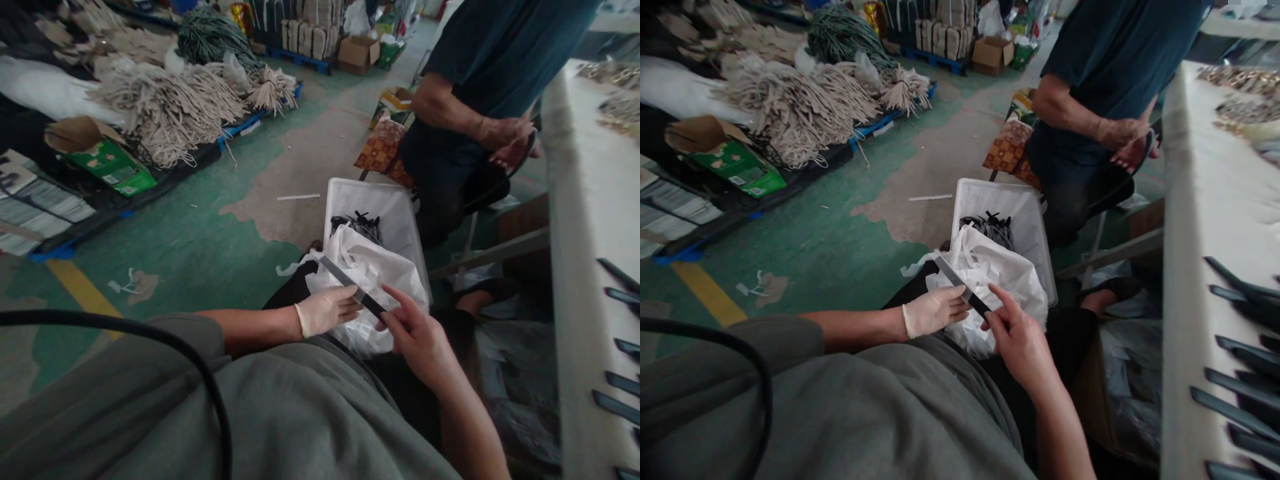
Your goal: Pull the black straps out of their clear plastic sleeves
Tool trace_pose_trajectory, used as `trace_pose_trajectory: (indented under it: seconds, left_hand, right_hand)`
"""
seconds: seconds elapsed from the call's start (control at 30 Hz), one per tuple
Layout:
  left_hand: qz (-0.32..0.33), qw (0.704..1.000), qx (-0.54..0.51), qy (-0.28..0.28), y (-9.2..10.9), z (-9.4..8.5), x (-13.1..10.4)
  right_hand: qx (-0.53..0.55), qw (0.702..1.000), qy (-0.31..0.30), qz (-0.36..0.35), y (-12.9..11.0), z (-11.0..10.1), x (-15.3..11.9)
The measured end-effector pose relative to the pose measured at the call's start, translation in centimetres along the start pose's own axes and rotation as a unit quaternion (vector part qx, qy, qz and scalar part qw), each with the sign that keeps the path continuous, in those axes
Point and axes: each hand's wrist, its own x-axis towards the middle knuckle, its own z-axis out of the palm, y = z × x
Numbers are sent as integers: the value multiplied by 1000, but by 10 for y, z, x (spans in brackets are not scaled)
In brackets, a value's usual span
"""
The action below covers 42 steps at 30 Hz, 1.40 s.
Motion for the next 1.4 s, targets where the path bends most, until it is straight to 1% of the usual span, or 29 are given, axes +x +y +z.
trace_pose_trajectory:
  seconds: [0.07, 0.1, 0.23, 0.27, 0.37, 0.43, 0.47, 0.57, 0.63, 0.73, 0.8, 0.83, 0.93, 0.97, 1.0, 1.03, 1.1, 1.13, 1.17, 1.2, 1.23, 1.3, 1.33, 1.4]
  left_hand:
    - [2, 1000, 8, -23, -4, 2, 0]
    - [11, 1000, 5, -21, -3, 2, 0]
    - [55, 998, -22, 33, 8, 0, -1]
    - [58, 997, -21, 35, 9, 0, -2]
    - [45, 999, 13, -14, 4, 4, -6]
    - [41, 998, 29, -41, -1, 6, -6]
    - [48, 998, 28, -40, -2, 7, -5]
    - [77, 997, 6, 3, 3, 4, -3]
    - [84, 996, 2, 8, 5, 4, -3]
    - [72, 996, 36, -49, -1, 6, -5]
    - [72, 994, 48, -65, -3, 8, -4]
    - [83, 994, 43, -55, 0, 7, -3]
    - [127, 992, 14, 9, 12, 4, 1]
    - [133, 991, 8, 19, 15, 3, 2]
    - [130, 991, 10, 14, 15, 3, 2]
    - [120, 993, 21, -2, 13, 4, 1]
    - [91, 993, 55, -55, 4, 8, 0]
    - [83, 992, 66, -72, 0, 9, -1]
    - [80, 992, 70, -74, -2, 10, -2]
    - [81, 993, 63, -64, -1, 11, -2]
    - [84, 994, 47, -42, 3, 10, -1]
    - [86, 996, 2, 11, 19, 6, 0]
    - [82, 996, -17, 29, 28, 3, 1]
    - [72, 996, -42, 39, 44, -1, 1]
  right_hand:
    - [-1, 1000, -1, -4, -2, 6, 6]
    - [6, 1000, 0, -4, -3, 8, 6]
    - [19, 1000, 25, 2, 0, 2, -2]
    - [10, 999, 31, 2, 0, 0, -5]
    - [-12, 1000, 24, -5, -2, 3, -3]
    - [-6, 1000, 18, -13, -3, 7, -1]
    - [2, 1000, 18, -14, -3, 7, 0]
    - [18, 999, 36, -1, 1, 1, -6]
    - [10, 999, 51, 5, 4, -2, -8]
    - [-3, 999, 45, -10, 2, 2, -4]
    - [3, 999, 38, -19, -1, 6, 0]
    - [9, 999, 38, -20, -1, 6, 0]
    - [13, 999, 46, -13, 1, 0, -4]
    - [5, 999, 47, -10, 3, -2, -5]
    - [-4, 999, 47, -9, 3, -3, -5]
    - [-12, 999, 46, -10, 3, -2, -5]
    - [-16, 999, 36, -16, 2, 3, -1]
    - [-15, 999, 28, -21, 0, 5, 0]
    - [-15, 999, 19, -28, 0, 6, -1]
    - [-17, 999, 11, -40, -1, 5, -3]
    - [-23, 998, 8, -55, 0, 2, -8]
    - [-31, 994, 14, -100, 2, -10, -23]
    - [-30, 991, 17, -133, 3, -17, -32]
    - [-19, 979, 22, -202, 4, -30, -50]
